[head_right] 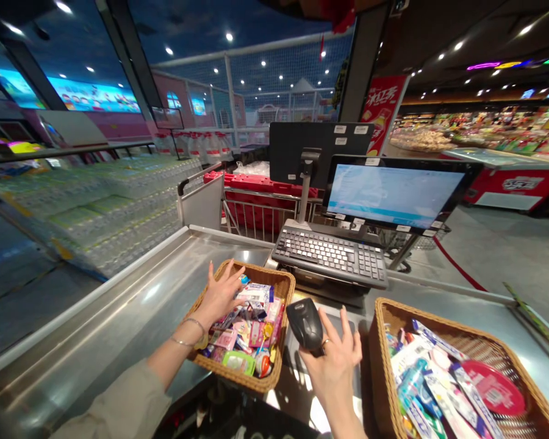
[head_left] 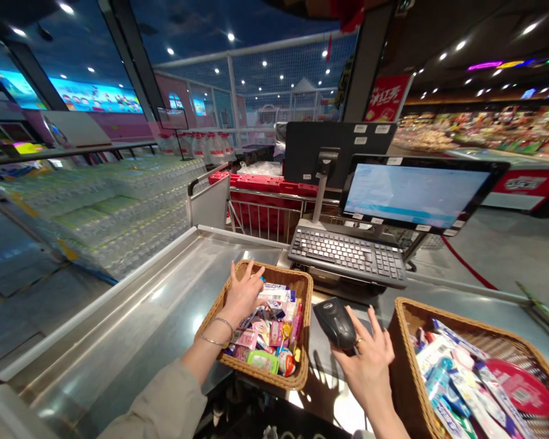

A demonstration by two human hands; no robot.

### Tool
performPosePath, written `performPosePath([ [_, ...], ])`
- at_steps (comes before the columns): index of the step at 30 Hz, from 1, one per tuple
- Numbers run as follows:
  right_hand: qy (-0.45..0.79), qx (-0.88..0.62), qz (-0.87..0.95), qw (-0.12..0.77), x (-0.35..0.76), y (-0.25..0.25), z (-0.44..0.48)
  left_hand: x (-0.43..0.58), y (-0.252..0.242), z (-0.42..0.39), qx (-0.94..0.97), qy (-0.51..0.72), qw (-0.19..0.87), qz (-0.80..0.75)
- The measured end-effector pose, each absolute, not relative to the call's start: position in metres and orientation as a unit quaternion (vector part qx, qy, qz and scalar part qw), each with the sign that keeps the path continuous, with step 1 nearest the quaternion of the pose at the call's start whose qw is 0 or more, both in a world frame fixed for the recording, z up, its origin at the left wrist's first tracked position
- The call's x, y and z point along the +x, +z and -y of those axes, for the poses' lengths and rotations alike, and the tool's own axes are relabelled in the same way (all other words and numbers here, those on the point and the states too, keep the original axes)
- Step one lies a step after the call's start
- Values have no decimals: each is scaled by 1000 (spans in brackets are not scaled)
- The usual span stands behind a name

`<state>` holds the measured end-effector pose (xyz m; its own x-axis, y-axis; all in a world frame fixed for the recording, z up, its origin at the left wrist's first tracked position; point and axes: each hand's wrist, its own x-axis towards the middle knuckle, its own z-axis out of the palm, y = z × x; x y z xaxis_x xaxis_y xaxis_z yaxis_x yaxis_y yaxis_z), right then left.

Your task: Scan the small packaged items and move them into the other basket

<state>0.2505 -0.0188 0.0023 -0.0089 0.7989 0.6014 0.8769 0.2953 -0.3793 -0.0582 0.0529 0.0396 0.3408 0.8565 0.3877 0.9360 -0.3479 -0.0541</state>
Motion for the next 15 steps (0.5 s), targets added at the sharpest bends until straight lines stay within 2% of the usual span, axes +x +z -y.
performPosePath([
  [15, -55, -599, 704, 378, 258, 17, 35, 16, 58, -58, -803, -206, 143, 541],
])
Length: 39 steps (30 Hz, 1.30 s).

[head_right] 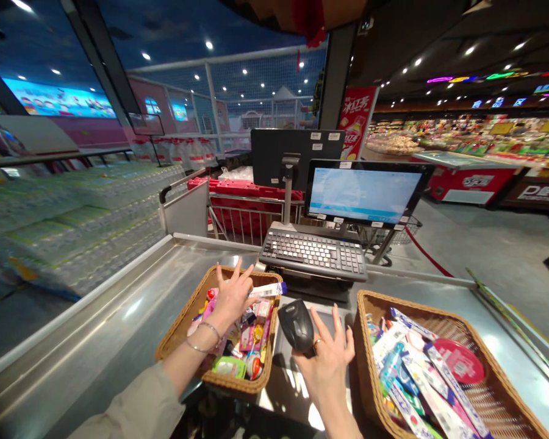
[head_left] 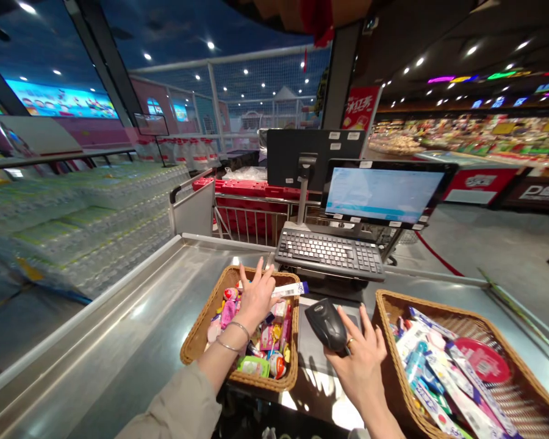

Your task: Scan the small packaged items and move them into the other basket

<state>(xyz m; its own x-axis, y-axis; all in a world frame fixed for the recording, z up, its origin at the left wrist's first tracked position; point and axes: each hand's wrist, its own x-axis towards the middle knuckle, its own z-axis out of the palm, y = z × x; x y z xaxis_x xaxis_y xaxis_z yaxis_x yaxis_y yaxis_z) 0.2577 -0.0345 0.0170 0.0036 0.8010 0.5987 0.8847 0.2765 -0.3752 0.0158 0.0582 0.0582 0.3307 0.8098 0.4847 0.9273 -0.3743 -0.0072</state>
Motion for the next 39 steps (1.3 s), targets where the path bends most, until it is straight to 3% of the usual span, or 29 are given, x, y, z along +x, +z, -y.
performPosePath([
  [39, -87, -605, 706, 357, 272, 25, 38, 58, 59, -79, -817, -243, 141, 504],
])
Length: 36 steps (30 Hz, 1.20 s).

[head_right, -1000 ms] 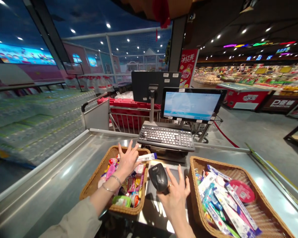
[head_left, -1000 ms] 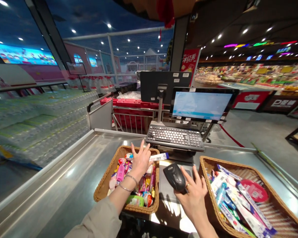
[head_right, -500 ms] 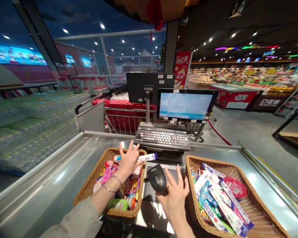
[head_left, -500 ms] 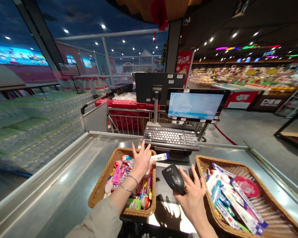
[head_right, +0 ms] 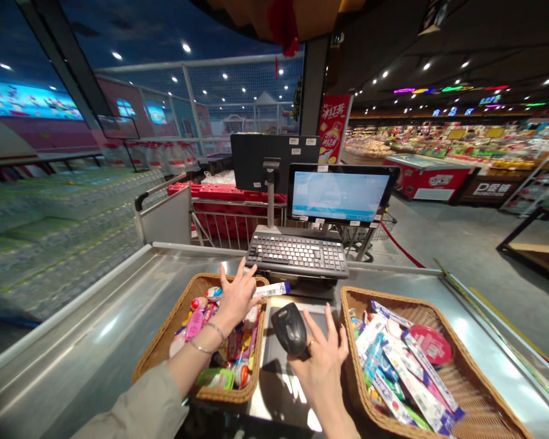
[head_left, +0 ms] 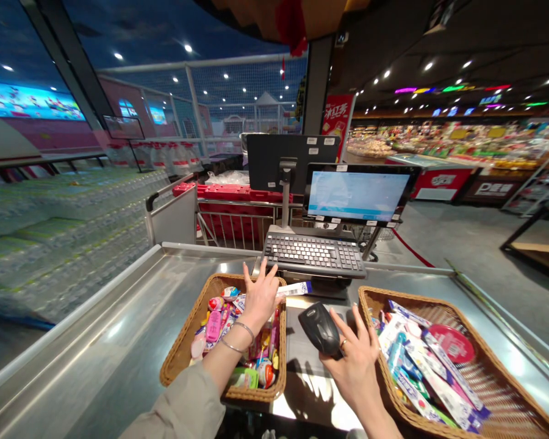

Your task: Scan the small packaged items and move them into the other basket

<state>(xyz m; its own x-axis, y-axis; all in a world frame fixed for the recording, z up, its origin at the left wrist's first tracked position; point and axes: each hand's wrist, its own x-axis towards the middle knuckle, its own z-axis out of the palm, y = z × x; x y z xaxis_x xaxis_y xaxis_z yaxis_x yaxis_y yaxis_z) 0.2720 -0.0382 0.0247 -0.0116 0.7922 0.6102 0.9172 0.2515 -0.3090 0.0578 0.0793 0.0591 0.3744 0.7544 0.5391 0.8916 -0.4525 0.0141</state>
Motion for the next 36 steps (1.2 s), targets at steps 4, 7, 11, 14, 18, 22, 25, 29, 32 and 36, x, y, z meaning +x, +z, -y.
performPosePath([
  [4, -82, -604, 706, 360, 271, 24, 39, 58, 59, -80, -818, -241, 144, 502],
  [7, -76, -604, 706, 361, 272, 24, 40, 59, 60, -80, -818, -239, 144, 503],
  [11, -85, -603, 704, 366, 274, 26, 40, 62, 63, -80, -820, -234, 143, 502],
  [14, -97, -604, 700, 369, 278, 28, 41, 66, 66, -82, -827, -233, 140, 493],
  [18, -98, -615, 693, 363, 285, 28, 44, 74, 69, -84, -834, -230, 134, 484],
  [22, -90, -629, 685, 356, 294, 25, 47, 84, 69, -87, -841, -234, 134, 468],
  [25, -97, -645, 670, 354, 300, 21, 50, 92, 68, -89, -849, -234, 134, 455],
  [29, -114, -660, 652, 356, 308, 18, 54, 104, 67, -91, -858, -231, 135, 438],
  [32, -121, -672, 635, 360, 313, 19, 57, 112, 67, -92, -865, -228, 134, 426],
  [36, -141, -685, 617, 361, 321, 19, 63, 124, 69, -94, -874, -225, 129, 410],
])
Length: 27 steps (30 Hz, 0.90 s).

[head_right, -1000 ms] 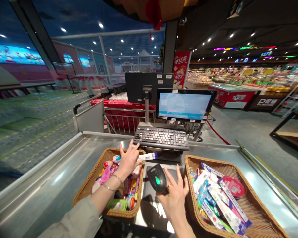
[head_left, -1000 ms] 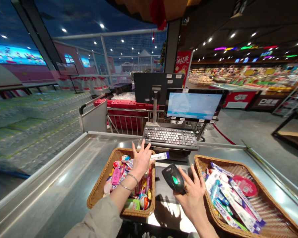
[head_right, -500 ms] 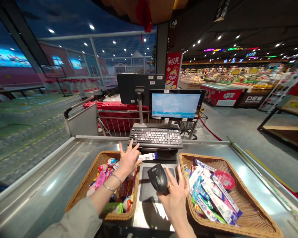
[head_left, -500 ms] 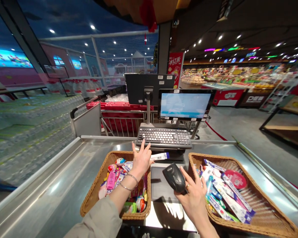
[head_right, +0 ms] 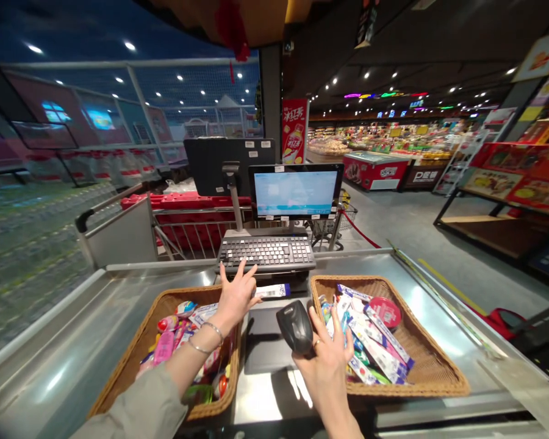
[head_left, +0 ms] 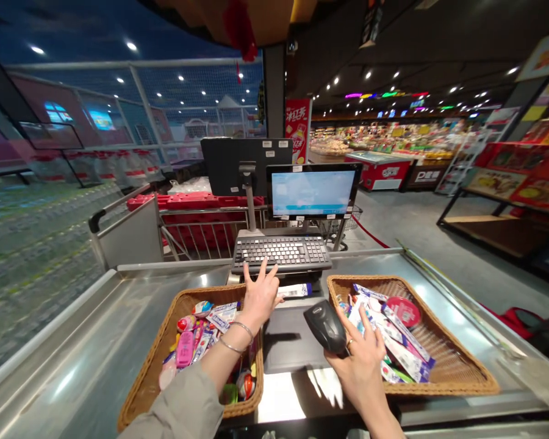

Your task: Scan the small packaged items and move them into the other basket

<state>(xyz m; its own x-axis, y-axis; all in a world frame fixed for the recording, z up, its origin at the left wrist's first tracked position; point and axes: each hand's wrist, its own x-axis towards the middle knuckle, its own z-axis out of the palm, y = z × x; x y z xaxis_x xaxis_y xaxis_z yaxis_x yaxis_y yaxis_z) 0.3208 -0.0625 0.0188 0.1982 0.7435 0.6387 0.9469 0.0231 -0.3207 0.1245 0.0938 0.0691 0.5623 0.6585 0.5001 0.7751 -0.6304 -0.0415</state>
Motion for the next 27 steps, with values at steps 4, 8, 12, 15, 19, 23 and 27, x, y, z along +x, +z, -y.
performPosePath([
  [4, -148, -702, 606, 342, 330, 16, 69, 138, 70, -95, -884, -225, 122, 390],
  [8, -157, -713, 592, 342, 339, 14, 76, 151, 70, -95, -893, -231, 112, 371],
  [12, -161, -727, 567, 352, 345, 13, 81, 163, 70, -94, -899, -235, 106, 354],
  [15, -164, -731, 558, 358, 349, 12, 85, 171, 69, -95, -905, -234, 105, 341],
  [19, -168, -740, 545, 357, 353, 11, 89, 178, 68, -95, -911, -232, 105, 325],
  [23, -169, -749, 533, 355, 357, 9, 92, 184, 68, -96, -917, -228, 102, 311],
  [27, -179, -756, 517, 359, 361, 7, 94, 190, 66, -97, -923, -227, 104, 294],
])
